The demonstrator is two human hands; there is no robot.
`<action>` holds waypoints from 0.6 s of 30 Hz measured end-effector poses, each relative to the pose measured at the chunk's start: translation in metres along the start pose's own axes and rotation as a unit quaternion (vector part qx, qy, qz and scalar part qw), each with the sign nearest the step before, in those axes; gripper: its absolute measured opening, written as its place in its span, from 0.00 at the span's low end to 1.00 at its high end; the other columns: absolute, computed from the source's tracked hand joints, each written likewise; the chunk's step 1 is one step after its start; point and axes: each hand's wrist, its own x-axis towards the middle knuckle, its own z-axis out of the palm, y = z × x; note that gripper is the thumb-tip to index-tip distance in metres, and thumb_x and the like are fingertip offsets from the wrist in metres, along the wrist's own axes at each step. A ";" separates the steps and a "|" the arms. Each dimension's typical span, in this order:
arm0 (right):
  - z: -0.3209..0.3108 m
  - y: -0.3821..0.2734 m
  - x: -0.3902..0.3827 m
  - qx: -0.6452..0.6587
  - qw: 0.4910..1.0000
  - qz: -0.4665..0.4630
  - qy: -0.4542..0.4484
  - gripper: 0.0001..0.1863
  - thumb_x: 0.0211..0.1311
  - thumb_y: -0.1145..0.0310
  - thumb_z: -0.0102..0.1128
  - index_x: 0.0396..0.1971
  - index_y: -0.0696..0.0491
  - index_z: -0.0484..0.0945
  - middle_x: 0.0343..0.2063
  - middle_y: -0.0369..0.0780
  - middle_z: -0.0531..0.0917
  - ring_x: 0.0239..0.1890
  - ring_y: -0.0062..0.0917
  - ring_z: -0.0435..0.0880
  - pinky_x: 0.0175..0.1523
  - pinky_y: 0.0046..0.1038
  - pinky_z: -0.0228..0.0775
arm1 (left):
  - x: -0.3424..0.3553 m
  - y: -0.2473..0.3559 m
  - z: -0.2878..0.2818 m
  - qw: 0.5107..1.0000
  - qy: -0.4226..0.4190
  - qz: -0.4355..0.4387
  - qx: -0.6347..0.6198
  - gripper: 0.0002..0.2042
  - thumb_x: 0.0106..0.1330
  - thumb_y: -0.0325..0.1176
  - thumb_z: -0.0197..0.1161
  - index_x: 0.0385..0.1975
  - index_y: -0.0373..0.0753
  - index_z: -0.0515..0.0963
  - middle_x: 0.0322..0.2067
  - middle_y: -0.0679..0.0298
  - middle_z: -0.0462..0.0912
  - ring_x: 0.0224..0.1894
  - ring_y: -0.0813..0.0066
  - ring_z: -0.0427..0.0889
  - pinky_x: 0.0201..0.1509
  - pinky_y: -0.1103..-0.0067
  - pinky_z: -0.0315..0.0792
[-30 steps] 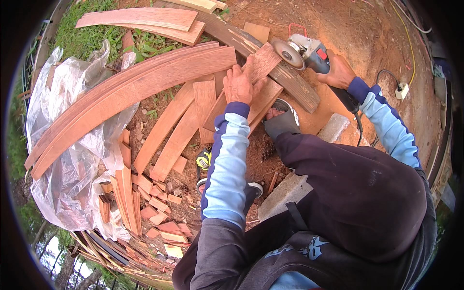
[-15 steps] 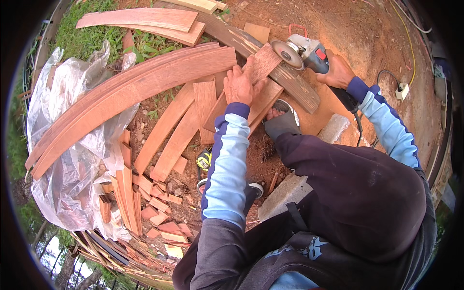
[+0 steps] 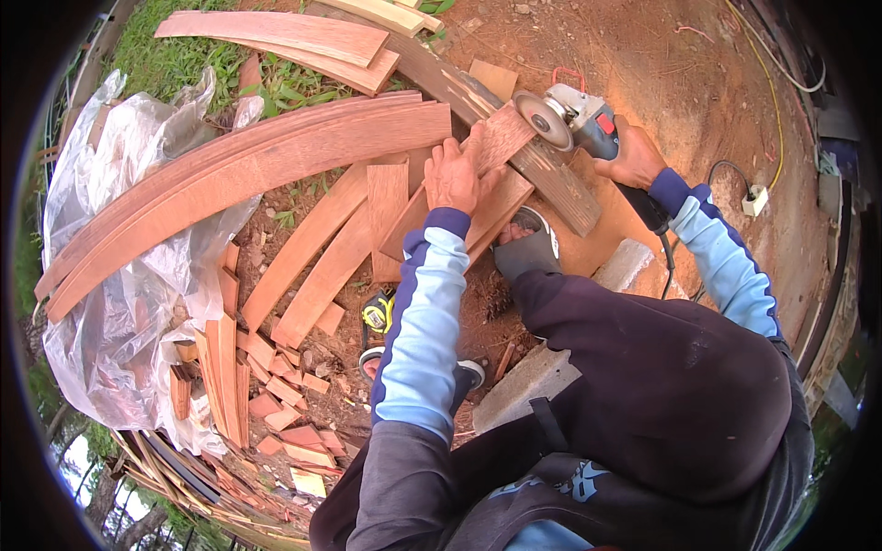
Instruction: The person measures and marks wooden planks with a tape measure and pencil, then uses an angle grinder to cut the planks along the marked lines. The person handles the planks one at a time, aligns them, and cuts them on the ground.
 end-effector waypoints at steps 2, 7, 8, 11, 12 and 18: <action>-0.002 0.000 0.001 -0.008 1.000 0.003 -0.005 0.32 0.34 0.61 0.66 0.38 0.69 0.67 0.25 0.57 0.77 0.29 0.46 0.80 0.36 0.37 0.71 | 0.000 0.000 -0.001 1.000 0.000 0.001 -0.005 0.37 0.52 0.51 0.66 0.63 0.50 0.63 0.43 0.52 0.72 0.47 0.53 0.71 0.47 0.63 0.66; -0.007 -0.013 0.002 -0.003 1.000 0.022 -0.020 0.35 0.35 0.59 0.66 0.41 0.70 0.68 0.27 0.57 0.79 0.32 0.47 0.81 0.39 0.37 0.72 | -0.001 -0.004 0.005 1.000 0.027 -0.002 -0.016 0.36 0.49 0.48 0.68 0.61 0.54 0.64 0.39 0.54 0.73 0.45 0.55 0.72 0.45 0.65 0.66; -0.008 -0.014 0.002 -0.002 1.000 0.020 -0.018 0.35 0.35 0.59 0.66 0.42 0.70 0.68 0.28 0.57 0.79 0.32 0.47 0.81 0.39 0.37 0.72 | -0.002 -0.004 0.005 0.999 0.029 -0.001 -0.014 0.36 0.49 0.48 0.68 0.61 0.54 0.64 0.39 0.54 0.73 0.45 0.55 0.72 0.45 0.65 0.66; -0.007 -0.013 0.003 0.010 1.000 0.004 -0.007 0.36 0.35 0.60 0.66 0.43 0.70 0.67 0.28 0.57 0.79 0.32 0.47 0.81 0.39 0.37 0.73 | -0.002 -0.003 0.004 1.000 0.028 0.000 -0.013 0.36 0.49 0.47 0.69 0.62 0.54 0.64 0.39 0.55 0.73 0.45 0.56 0.71 0.46 0.66 0.65; -0.006 -0.011 0.004 0.016 1.000 -0.003 -0.002 0.34 0.35 0.60 0.66 0.41 0.70 0.68 0.27 0.57 0.79 0.31 0.47 0.81 0.38 0.37 0.72 | -0.001 -0.003 0.004 1.000 0.024 0.000 -0.018 0.36 0.49 0.47 0.69 0.62 0.54 0.64 0.39 0.55 0.73 0.45 0.56 0.71 0.46 0.66 0.65; -0.004 -0.008 0.006 0.006 1.000 -0.002 0.005 0.34 0.34 0.60 0.66 0.40 0.70 0.68 0.26 0.57 0.79 0.30 0.46 0.81 0.37 0.37 0.72 | 0.000 -0.002 0.001 1.000 0.006 0.000 -0.008 0.36 0.50 0.49 0.67 0.63 0.53 0.63 0.40 0.53 0.73 0.46 0.54 0.71 0.46 0.65 0.65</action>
